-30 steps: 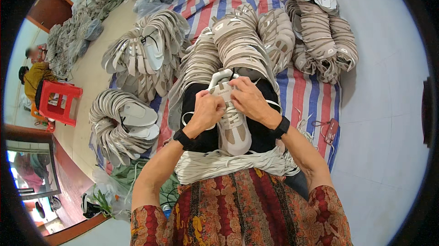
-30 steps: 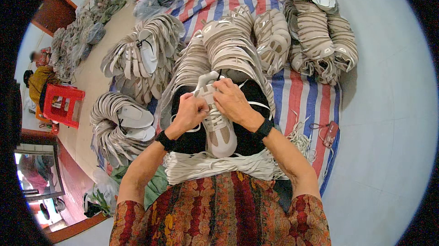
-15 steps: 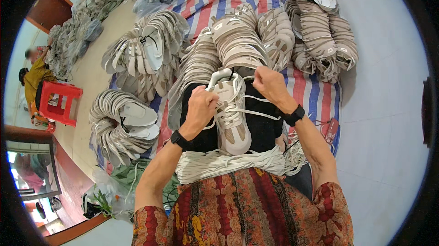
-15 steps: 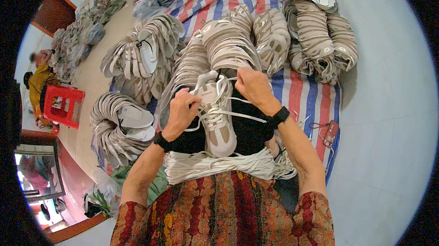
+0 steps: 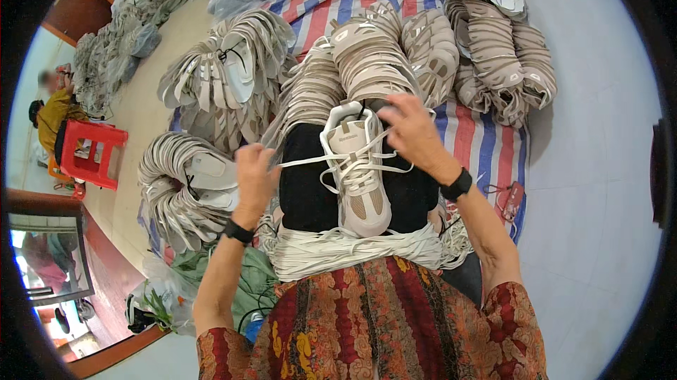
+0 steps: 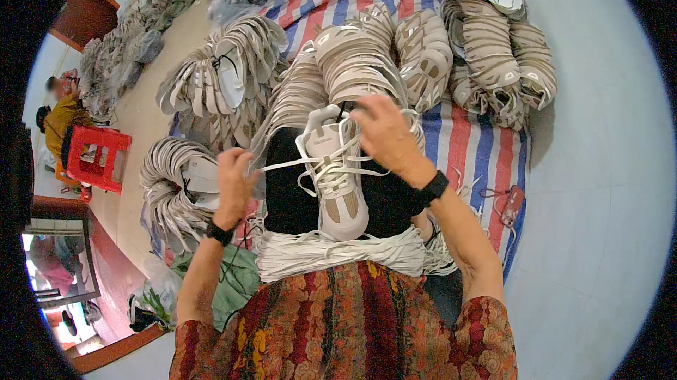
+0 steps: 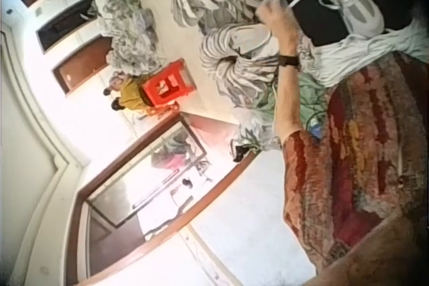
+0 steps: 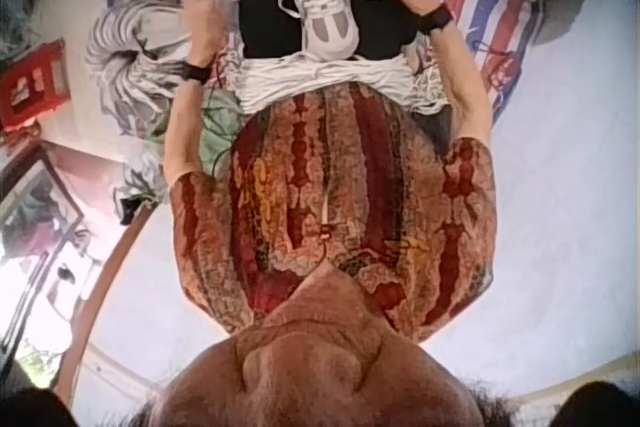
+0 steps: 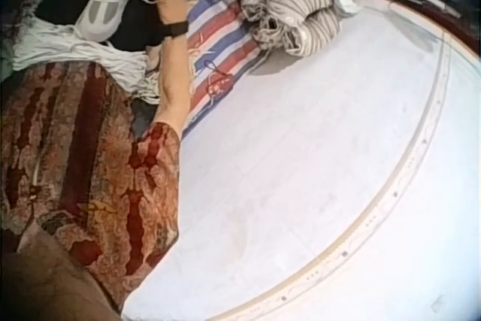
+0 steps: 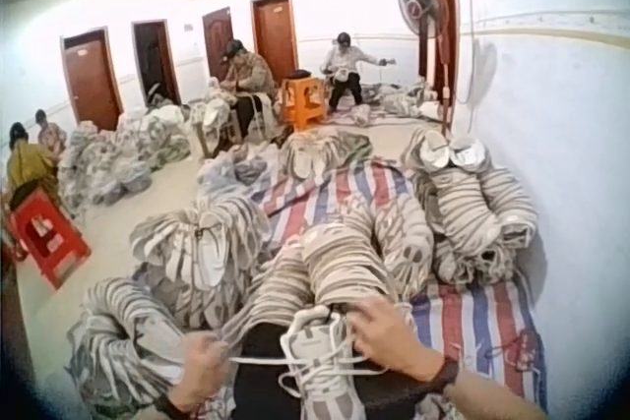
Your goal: Lacing a white sneaker while sitting on the floor surrounded by many other shoes and laces.
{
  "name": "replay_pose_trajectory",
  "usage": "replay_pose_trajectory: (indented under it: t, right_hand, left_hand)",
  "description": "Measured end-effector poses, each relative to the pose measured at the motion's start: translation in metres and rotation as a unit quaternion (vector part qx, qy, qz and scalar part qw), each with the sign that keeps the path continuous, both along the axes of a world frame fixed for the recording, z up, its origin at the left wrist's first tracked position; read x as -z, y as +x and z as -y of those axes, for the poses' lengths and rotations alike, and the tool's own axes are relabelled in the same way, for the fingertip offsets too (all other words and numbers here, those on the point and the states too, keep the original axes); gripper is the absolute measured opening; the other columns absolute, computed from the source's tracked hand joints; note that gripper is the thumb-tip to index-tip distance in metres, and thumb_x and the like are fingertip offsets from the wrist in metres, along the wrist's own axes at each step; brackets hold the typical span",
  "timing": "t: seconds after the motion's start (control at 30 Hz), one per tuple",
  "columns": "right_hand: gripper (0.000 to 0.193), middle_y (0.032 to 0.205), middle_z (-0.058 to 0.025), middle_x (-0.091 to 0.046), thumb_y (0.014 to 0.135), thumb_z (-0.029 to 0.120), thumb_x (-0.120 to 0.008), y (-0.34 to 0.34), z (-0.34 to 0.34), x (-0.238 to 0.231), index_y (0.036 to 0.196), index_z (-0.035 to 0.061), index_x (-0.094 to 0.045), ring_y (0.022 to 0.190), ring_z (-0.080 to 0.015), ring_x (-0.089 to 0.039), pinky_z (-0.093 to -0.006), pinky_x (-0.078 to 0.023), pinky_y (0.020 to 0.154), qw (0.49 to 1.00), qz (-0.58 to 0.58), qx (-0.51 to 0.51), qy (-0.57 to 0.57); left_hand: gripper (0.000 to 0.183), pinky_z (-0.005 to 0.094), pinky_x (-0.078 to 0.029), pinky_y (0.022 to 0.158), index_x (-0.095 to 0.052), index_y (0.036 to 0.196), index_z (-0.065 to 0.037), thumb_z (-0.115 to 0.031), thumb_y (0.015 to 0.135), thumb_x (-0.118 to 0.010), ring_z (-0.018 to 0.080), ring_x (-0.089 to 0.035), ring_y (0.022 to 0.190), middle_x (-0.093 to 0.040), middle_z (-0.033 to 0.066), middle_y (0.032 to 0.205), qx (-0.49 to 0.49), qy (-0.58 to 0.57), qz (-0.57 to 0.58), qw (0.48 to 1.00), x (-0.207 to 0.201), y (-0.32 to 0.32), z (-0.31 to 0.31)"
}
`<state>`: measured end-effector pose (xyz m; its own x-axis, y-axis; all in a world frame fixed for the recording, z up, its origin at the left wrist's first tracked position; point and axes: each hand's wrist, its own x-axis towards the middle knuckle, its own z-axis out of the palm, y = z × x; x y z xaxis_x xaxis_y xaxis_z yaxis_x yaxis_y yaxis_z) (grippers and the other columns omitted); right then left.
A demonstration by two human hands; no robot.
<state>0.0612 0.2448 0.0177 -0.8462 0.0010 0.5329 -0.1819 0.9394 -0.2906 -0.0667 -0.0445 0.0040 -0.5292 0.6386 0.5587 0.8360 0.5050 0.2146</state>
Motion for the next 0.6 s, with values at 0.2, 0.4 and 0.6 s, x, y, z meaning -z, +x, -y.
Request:
replay_pose_trajectory:
  t: [0.2,0.4,0.6]
  right_hand:
    - [0.021,0.107,-0.0151,-0.050,0.064,0.006,-0.059,-0.008,0.035,0.013,0.084,-0.0002,-0.056,0.107,-0.0312,-0.044,-0.0413,-0.040,0.088,0.995,0.033,-0.088,0.030]
    - [0.019,0.097,-0.0159,-0.054,0.061,0.005,-0.056,-0.009,0.010,0.001,0.076,-0.0049,-0.054,0.097,-0.0312,-0.049,-0.0399,-0.041,0.085,0.996,-0.048,0.000,0.079]
    - [0.020,0.110,-0.0162,-0.048,0.064,0.005,-0.059,0.007,-0.021,0.009,0.083,0.0018,-0.054,0.106,-0.0338,-0.043,-0.0411,-0.037,0.091,0.999,0.023,0.049,0.002]
  left_hand:
    - [0.020,0.0410,-0.041,0.062,-0.044,0.082,-0.004,-0.001,0.068,-0.058,0.0326,-0.052,0.070,-0.050,0.0133,0.071,0.124,-0.002,0.180,0.976,0.023,0.049,-0.051]
    - [0.015,0.0395,-0.040,0.056,-0.043,0.077,-0.002,0.003,0.070,-0.055,0.0312,-0.052,0.062,-0.049,0.0126,0.065,0.147,0.002,0.289,0.946,0.033,0.041,-0.052]
    - [0.014,0.0267,-0.044,0.050,-0.044,0.076,-0.003,0.001,0.076,-0.057,0.0175,-0.056,0.056,-0.055,0.0074,0.064,0.096,0.049,0.511,0.853,0.023,0.046,-0.057]
